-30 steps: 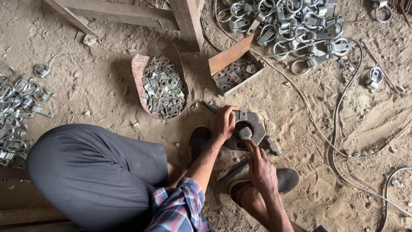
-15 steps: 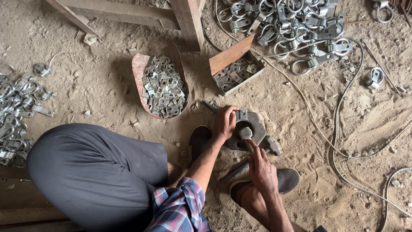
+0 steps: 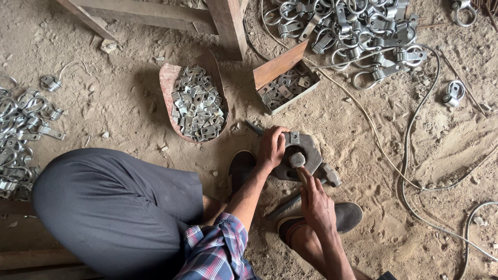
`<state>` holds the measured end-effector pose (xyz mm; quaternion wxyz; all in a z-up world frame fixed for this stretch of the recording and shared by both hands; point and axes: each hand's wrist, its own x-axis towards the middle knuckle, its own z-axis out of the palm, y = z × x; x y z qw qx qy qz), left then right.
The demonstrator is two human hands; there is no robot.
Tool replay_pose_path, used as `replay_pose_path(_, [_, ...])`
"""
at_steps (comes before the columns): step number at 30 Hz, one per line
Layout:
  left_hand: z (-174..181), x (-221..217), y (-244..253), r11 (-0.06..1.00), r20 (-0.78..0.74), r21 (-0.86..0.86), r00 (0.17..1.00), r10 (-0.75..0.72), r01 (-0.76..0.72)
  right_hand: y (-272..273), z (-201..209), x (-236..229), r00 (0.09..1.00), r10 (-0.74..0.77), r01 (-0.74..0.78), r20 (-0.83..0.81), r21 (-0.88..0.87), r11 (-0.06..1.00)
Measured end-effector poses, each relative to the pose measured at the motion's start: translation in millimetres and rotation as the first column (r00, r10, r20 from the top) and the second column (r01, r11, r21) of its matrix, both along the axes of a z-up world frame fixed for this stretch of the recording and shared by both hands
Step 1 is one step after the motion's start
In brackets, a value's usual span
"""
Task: The person sits on the ground and repeatedly hammers small metal parts placed on a heavy metal anvil. They pick up individual parts from a nearby container, position them on the anvil, and strike them with a hammer before moving them to a different pile.
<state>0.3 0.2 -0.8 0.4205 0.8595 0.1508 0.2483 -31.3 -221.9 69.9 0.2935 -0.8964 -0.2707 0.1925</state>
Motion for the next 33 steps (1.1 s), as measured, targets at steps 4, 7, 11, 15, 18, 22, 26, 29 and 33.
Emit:
replay_pose_path(4, [1.0, 0.0, 0.1, 1.000, 0.009, 0.001, 1.000, -0.002, 0.002, 0.5, 1.2, 0.8, 1.000, 0.004, -0.004, 0.006, -0.004, 1.000])
replay_pose_path(7, [2.2, -1.0, 0.0, 1.000, 0.006, 0.003, 1.000, 0.003, -0.003, 1.7, 4.4, 0.3, 1.000, 0.002, -0.002, 0.012, 0.010, 1.000])
replay_pose_path(11, [3.7, -2.0, -1.6, 1.000, 0.003, 0.012, 1.000, 0.017, -0.017, 4.7, 12.9, 0.4, 1.000, -0.013, 0.013, 0.004, 0.009, 1.000])
replay_pose_path(15, [-4.7, 1.5, 1.7, 0.999, 0.034, -0.050, 0.999, 0.012, -0.010, 0.4, 13.7, -1.7, 0.999, -0.031, 0.032, -0.021, 0.033, 0.999])
replay_pose_path(18, [-7.2, -2.0, 1.0, 0.999, 0.061, -0.051, 0.998, 0.003, 0.000, -1.0, 7.6, -1.2, 0.995, -0.018, -0.003, 0.099, 0.213, 0.977])
replay_pose_path(22, [-11.3, -0.7, -1.8, 0.995, 0.045, -0.096, 0.998, 0.037, -0.033, -0.3, -2.0, -0.9, 0.995, -0.094, 0.095, -0.015, 0.186, 0.978])
replay_pose_path(26, [-12.3, -4.0, -1.6, 0.984, -0.048, -0.161, 0.997, 0.063, -0.070, 3.9, 24.7, 18.2, 0.987, -0.129, 0.112, 0.094, 0.172, 0.979])
replay_pose_path(29, [-8.7, -2.5, -2.4, 0.981, -0.107, -0.173, 0.992, 0.067, -0.085, 17.0, 57.9, 31.8, 0.960, -0.184, 0.120, 0.213, 0.281, 0.952])
replay_pose_path(33, [0.1, -2.9, -3.0, 0.981, 0.050, -0.184, 0.996, 0.069, -0.059, 38.4, 65.9, 43.5, 0.915, -0.213, 0.069, 0.343, 0.385, 0.920])
